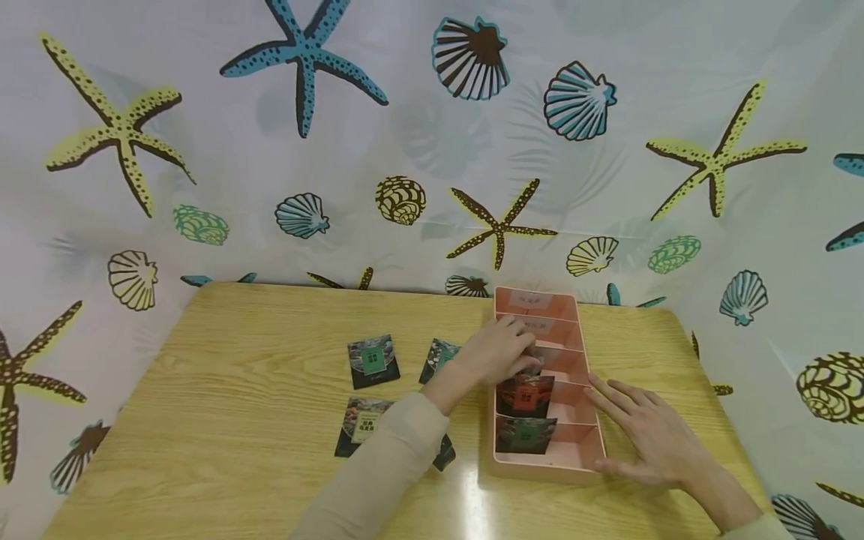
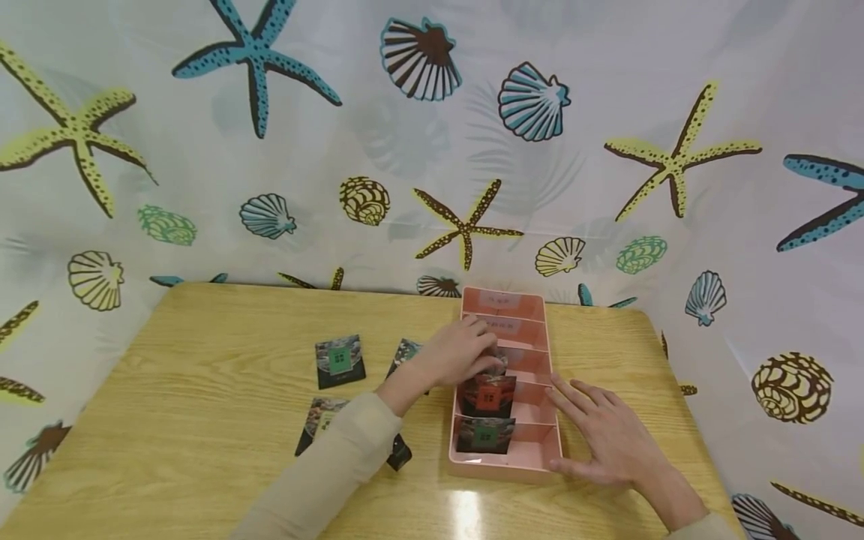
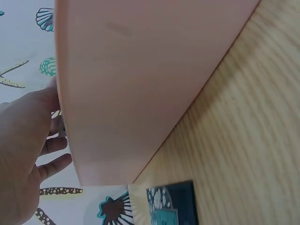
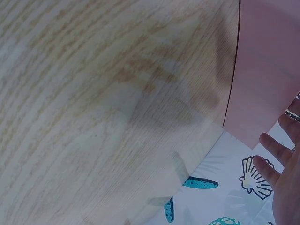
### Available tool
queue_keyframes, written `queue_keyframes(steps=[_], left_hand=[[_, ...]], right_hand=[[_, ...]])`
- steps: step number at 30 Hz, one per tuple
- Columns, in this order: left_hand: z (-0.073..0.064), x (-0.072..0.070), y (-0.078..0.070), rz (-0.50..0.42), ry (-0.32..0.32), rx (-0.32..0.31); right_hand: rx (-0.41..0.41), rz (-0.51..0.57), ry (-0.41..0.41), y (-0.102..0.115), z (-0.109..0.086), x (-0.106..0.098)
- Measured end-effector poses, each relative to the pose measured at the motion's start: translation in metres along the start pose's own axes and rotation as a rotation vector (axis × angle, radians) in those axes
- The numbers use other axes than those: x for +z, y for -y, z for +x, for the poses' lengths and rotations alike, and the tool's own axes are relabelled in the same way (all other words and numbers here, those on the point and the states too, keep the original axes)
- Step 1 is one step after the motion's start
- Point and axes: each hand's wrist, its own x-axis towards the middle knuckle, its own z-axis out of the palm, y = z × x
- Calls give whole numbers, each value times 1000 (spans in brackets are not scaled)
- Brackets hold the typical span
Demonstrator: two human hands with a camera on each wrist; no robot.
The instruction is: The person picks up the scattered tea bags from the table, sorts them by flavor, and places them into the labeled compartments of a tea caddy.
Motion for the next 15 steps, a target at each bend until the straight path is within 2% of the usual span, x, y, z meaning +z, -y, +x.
queue_keyframes(steps=[9,15], left_hand=[[-14,-13,25,2,35,-37],[-25,-4,47,23,52,-92]], right_hand=[[7,-4,6,1,1,0],[14,1,10,1,0,-1]])
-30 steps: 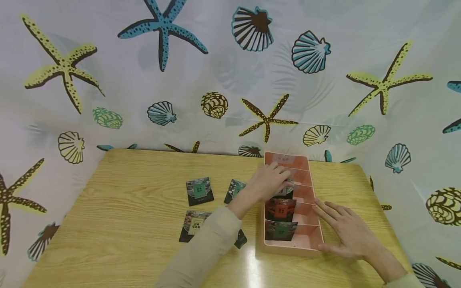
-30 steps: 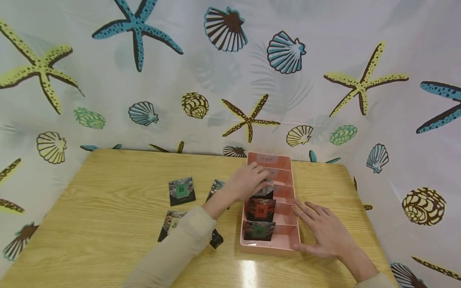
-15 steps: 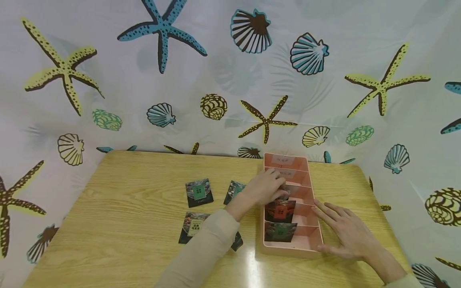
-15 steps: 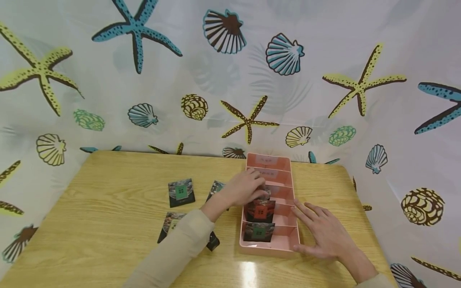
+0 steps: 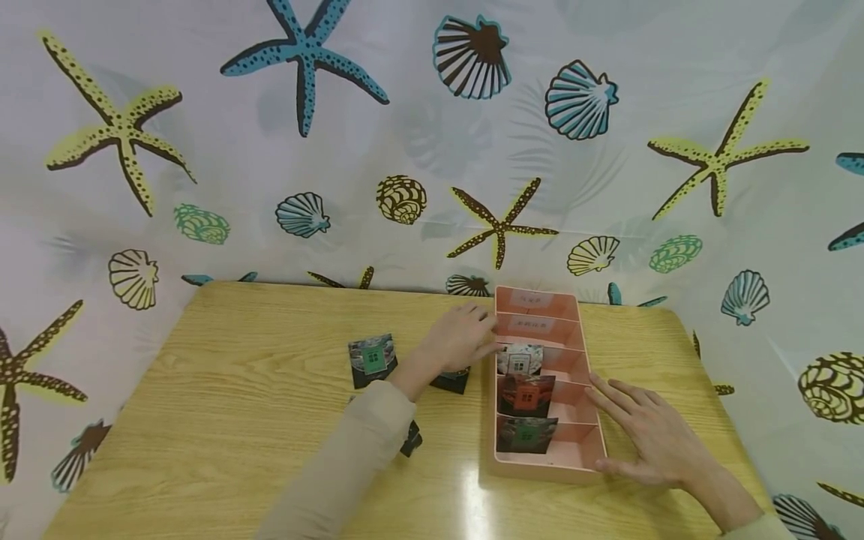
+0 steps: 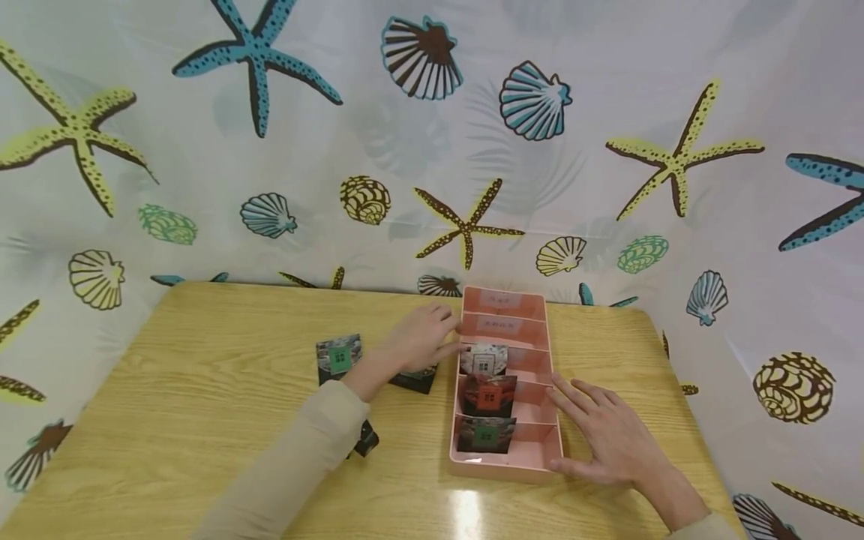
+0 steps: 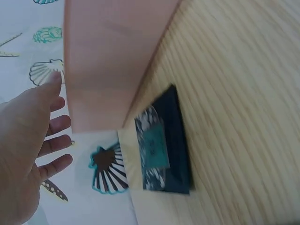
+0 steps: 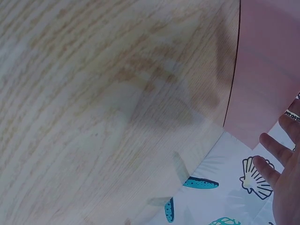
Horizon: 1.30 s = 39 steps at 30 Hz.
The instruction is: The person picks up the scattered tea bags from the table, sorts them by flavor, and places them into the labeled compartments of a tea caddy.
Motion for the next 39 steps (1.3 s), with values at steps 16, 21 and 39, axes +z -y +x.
queue_keyframes(steps=[16,21,39], left_hand=[[-28,31,35,-33,72,-51],[-34,40,36,-13,104,-62],[-40,55,37,24,80,-70]], right_hand=[[-11,0,-13,-2,-2,2],[-20,-1,-21,-2,0,2],[-26,-10,-22,-4,-1,2]])
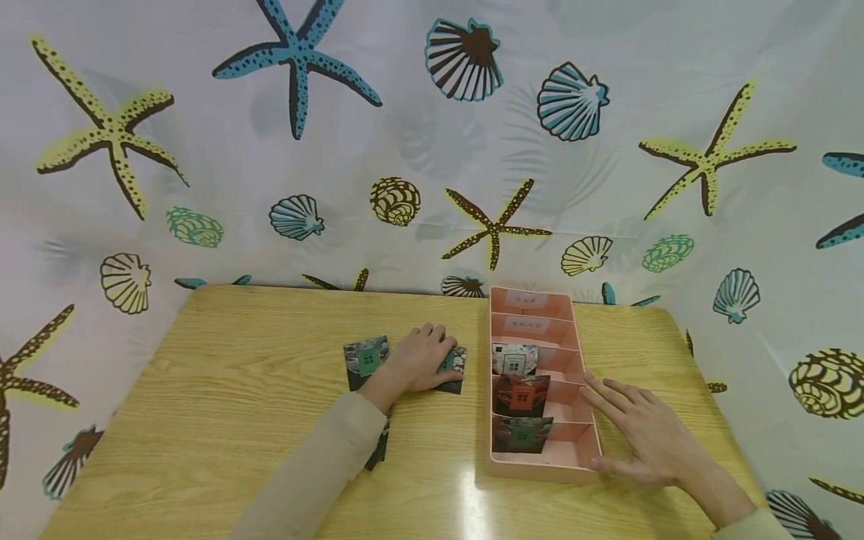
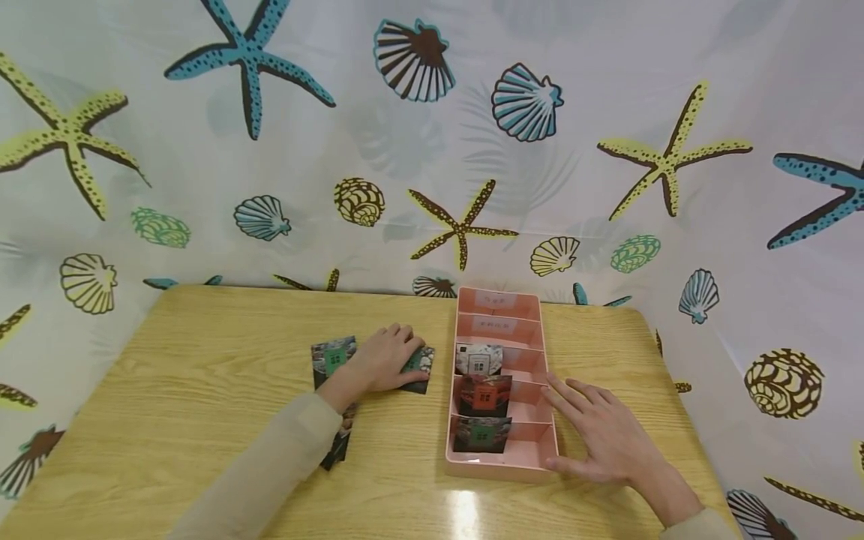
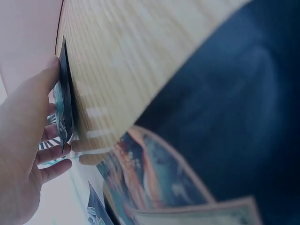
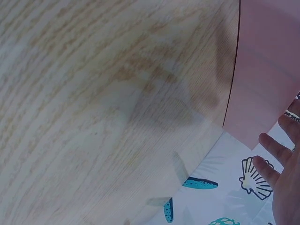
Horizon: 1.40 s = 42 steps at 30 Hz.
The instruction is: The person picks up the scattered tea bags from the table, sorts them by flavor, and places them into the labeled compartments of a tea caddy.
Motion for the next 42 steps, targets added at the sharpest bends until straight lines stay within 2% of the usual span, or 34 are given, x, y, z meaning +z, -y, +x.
queue_keyframes(steps=[7,15,22,28,35,42], left_hand=[[1,-1,2,37,-23,-17],[2,-3,4,76,-92,-10],[1,-8,4,103,-126,0],[1,-12,4,136,-196,26],[2,-24,1,121,-240,39],[4,-42,-3,127,-271,48]], right_hand=[[4,4,3,1,1,-1],[7,6,6,1,0,-1],[2,3,6,1,-1,0],[2,3,6,1,0,-1],[1,6,1,1,1,-1],[1,3,5,0,0,0]])
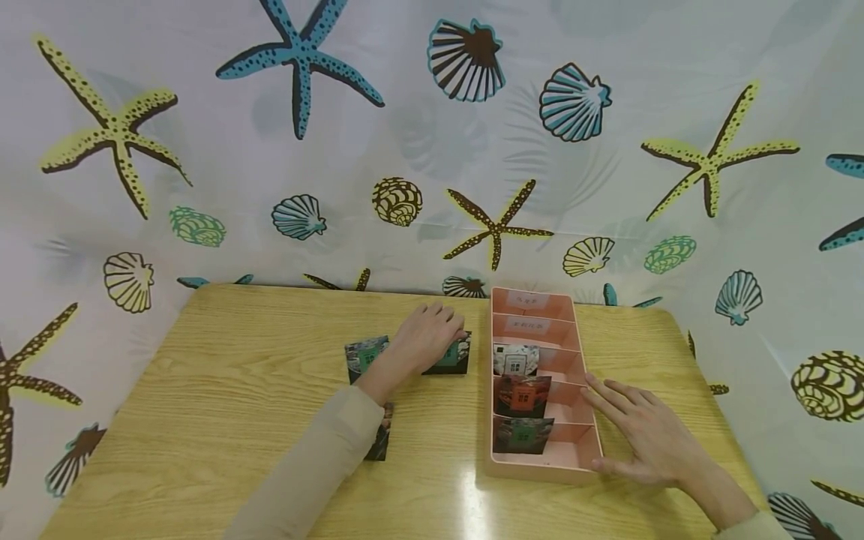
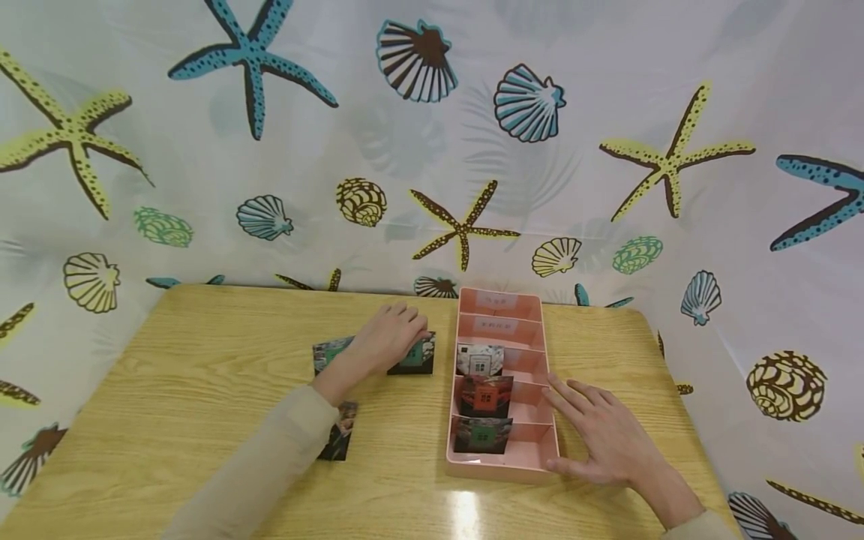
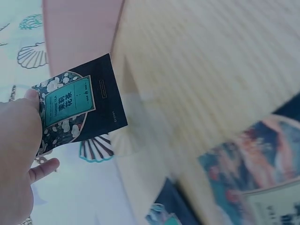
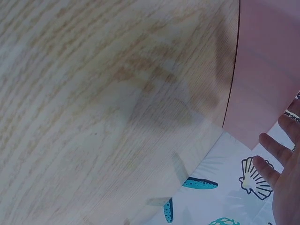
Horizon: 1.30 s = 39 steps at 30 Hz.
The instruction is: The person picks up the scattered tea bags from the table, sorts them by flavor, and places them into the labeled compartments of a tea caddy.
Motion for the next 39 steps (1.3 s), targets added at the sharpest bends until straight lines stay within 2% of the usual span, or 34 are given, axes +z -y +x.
queue_keyframes(steps=[14,22,32,39], left_hand=[[21,-26,-5,14,-83,3],[36,-39,-7,-37,-114,-11],[45,-46,-8,17,-172,20],[50,-54,-11,-37,-194,17]], right_hand=[[0,5,4,1,0,0],[-1,12,6,1,-1,-1],[-7,0,0,1,0,0],[5,8,11,1,0,-1]])
